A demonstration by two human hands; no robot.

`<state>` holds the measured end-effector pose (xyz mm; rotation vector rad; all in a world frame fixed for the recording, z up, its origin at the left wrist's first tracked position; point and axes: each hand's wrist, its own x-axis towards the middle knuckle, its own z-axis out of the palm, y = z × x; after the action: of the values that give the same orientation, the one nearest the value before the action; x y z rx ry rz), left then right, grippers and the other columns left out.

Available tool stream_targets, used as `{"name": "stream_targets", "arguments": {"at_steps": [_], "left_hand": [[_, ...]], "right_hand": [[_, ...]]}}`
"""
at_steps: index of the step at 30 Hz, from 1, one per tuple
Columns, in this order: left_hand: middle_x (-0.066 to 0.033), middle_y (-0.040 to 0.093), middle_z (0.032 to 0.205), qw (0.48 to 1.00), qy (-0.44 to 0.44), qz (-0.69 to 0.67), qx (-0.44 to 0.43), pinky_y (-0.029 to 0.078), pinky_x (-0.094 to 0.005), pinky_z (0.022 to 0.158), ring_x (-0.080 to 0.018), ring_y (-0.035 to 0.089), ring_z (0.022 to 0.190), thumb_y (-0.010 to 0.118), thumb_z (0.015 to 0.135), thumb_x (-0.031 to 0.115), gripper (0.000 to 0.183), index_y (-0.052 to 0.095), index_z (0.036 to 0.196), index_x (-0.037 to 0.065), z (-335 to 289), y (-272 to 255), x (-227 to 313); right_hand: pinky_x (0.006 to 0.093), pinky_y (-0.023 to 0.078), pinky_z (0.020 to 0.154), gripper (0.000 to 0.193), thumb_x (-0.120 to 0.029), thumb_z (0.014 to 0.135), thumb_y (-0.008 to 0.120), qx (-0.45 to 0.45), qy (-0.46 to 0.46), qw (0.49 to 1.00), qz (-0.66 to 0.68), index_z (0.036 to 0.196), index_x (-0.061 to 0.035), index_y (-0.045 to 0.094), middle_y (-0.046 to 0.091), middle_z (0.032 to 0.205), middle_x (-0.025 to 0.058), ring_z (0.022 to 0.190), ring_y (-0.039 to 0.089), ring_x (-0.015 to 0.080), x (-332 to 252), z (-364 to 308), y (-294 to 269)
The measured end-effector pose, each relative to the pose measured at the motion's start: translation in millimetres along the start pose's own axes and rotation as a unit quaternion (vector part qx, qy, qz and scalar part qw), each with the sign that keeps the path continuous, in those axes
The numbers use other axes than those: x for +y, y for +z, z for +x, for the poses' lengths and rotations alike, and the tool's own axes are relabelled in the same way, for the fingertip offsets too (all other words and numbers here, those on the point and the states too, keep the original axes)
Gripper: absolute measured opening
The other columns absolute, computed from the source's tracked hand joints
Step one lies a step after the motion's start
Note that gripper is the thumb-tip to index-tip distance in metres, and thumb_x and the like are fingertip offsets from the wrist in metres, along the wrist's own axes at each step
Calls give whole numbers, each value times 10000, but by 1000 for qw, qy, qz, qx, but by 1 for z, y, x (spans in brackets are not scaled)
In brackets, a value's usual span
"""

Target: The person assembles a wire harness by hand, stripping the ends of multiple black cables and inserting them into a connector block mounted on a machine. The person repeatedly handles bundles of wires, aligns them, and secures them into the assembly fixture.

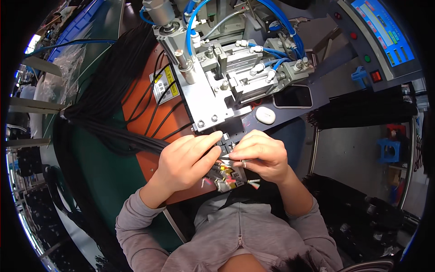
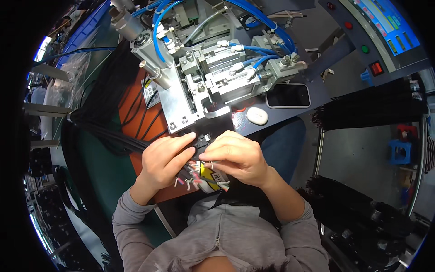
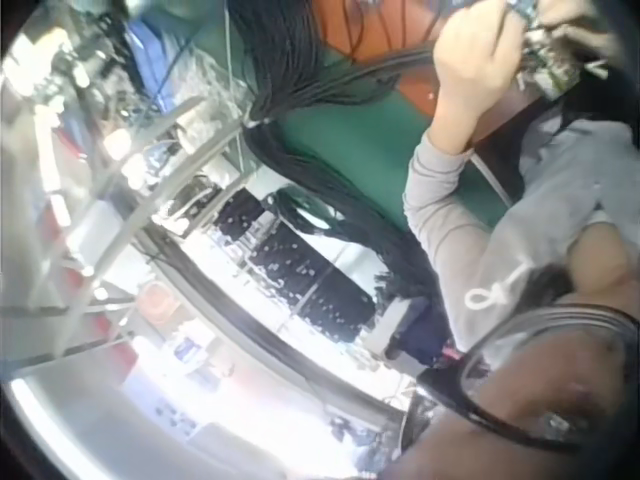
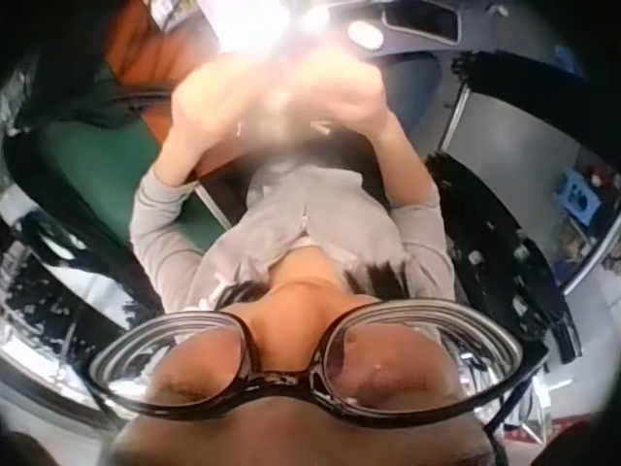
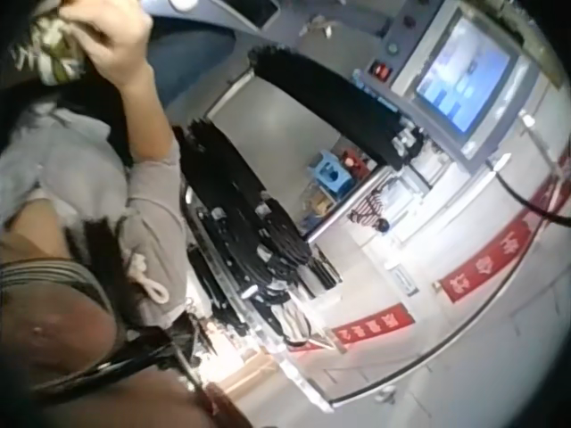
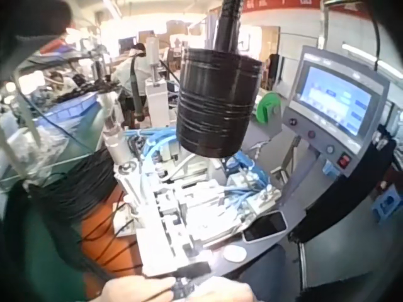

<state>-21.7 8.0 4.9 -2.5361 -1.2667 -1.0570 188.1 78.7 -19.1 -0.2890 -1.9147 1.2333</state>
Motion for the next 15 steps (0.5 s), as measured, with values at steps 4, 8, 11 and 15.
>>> {"name": "stream_targets", "arguments": {"at_steps": [4,8,11,15], "left_hand": [[-107,650,913,998,-40,-29,27,491,-275,550,-187,644,700,747,714,152,298,650,952,1,-2,-13,14],[-85,622,815,995,-71,-61,-28,461,-271,497,-179,608,605,718,745,144,288,649,969,-23,2,-6,16],[-76,607,765,994,-93,-62,16,443,-277,464,-178,589,572,712,746,132,270,651,958,-23,-5,1,18],[-70,588,735,991,-116,-49,36,439,-282,447,-175,586,571,711,742,122,256,649,942,-24,-5,3,19]], "right_hand": [[290,480,656,154,-45,682,791,87,42,995,-24,798,-29,691,679,768,61,709,623,197,0,-2,4],[284,475,620,127,-50,697,790,57,49,996,-47,749,-34,675,675,726,55,683,619,180,-12,9,12],[286,499,660,163,-13,713,765,132,76,988,19,847,-7,671,683,828,89,697,635,187,-14,12,24],[281,504,695,194,-6,741,747,189,39,981,15,918,10,669,671,894,111,791,634,181,-6,15,33]]}}
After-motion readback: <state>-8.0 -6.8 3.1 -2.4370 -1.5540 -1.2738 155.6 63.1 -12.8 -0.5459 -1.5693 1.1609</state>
